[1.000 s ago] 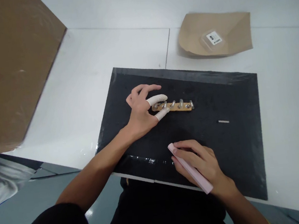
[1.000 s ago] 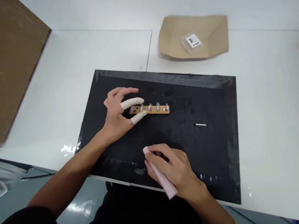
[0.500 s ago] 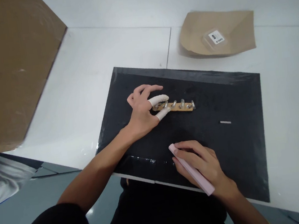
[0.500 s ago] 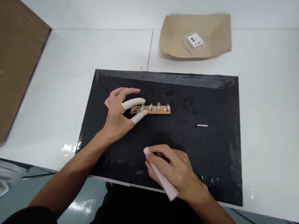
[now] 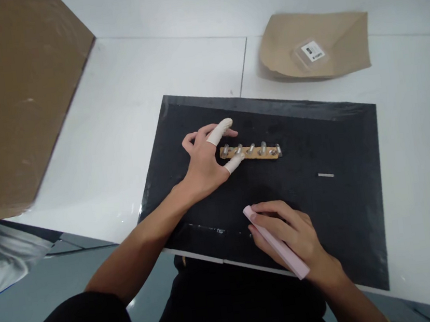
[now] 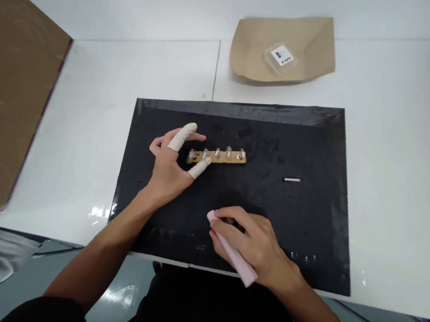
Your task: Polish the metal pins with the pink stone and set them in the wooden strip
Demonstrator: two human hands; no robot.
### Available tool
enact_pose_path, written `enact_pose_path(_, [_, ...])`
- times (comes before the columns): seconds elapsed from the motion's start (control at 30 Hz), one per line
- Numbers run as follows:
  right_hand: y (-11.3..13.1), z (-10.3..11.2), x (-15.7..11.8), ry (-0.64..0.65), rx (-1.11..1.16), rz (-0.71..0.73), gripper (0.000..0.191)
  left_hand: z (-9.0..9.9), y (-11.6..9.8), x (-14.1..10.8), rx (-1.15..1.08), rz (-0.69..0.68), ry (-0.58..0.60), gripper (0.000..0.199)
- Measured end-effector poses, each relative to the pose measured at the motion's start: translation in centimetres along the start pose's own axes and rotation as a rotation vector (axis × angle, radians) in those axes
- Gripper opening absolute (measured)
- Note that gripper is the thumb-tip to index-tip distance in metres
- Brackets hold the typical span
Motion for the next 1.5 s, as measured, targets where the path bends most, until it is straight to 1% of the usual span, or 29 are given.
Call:
enact_pose_path(0.07, [-0.1,0.0,0.0,-0.006,0.000,-0.003,0.023,0.1,0.0,0.0,-0.034,0.011,-0.008,0.075])
enact_pose_path(0.17, [-0.1,0.0,0.0,-0.012,0.003,-0.011,0.024,0.1,-0.1,0.0,-0.040,0.018,0.002,0.081])
enact_pose_path(0.33, [-0.1,0.1,0.1,-0.026,0.009,-0.005,0.023,0.1,-0.1,0.0,-0.032,0.012,0.012,0.082])
enact_pose_path(0.5, [-0.3,0.0,0.1,-0.024,0.021,-0.027,0.025,0.0,0.1,0.0,-0.090,0.043,0.006,0.092])
enact_pose_path(0.57, [-0.3,0.0,0.0,-0.026,0.034,-0.035,0.025,-0.1,0.2,0.0,-0.092,0.052,0.011,0.092])
enact_pose_path(0.8, [-0.5,0.0,-0.2,-0.038,0.040,-0.048,0.025,-0.4,0.5,0.0,-0.074,0.029,0.025,0.098])
enact_pose_path(0.93, [-0.8,0.4,-0.3,-0.011,0.144,-0.126,0.027,-0.1,0.6,0.0,-0.065,0.010,0.040,0.104])
enact_pose_path(1.03, [-0.7,1.2,0.2,0.066,0.220,-0.170,0.030,0.2,0.7,-0.1,-0.042,-0.027,0.101,0.113])
enact_pose_path(1.13, [-0.9,2.4,1.4,0.198,0.300,-0.207,0.031,0.5,1.1,-0.1,-0.023,-0.057,0.151,0.121])
enact_pose_path(1.2, [-1.9,3.3,2.4,0.263,0.318,-0.269,0.030,0.6,1.3,0.0,-0.011,-0.063,0.160,0.123])
enact_pose_path(1.3, [-4.5,4.5,4.1,0.321,0.284,-0.394,0.027,0.5,1.3,0.0,0.012,-0.070,0.171,0.121])
enact_pose_path(1.33, [-5.4,4.5,4.4,0.365,0.282,-0.445,0.023,0.4,1.3,0.0,0.022,-0.068,0.174,0.118])
enact_pose_path(1.4, [-6.5,4.1,4.8,0.492,0.306,-0.520,0.016,0.2,1.3,0.0,0.044,-0.052,0.180,0.115])
enact_pose_path(1.5, [-6.6,2.7,4.5,0.699,0.404,-0.567,0.017,0.1,1.4,0.0,0.073,-0.023,0.190,0.113])
Point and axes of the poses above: each hand's wrist, its own x-axis towards the middle knuckle, its own z-axis out of the back of the hand, y = z × x, the point moved 6 cm from there along x, towards the middle knuckle, and after that the axes turned 9 degrees about -y, right-handed, at the moved point
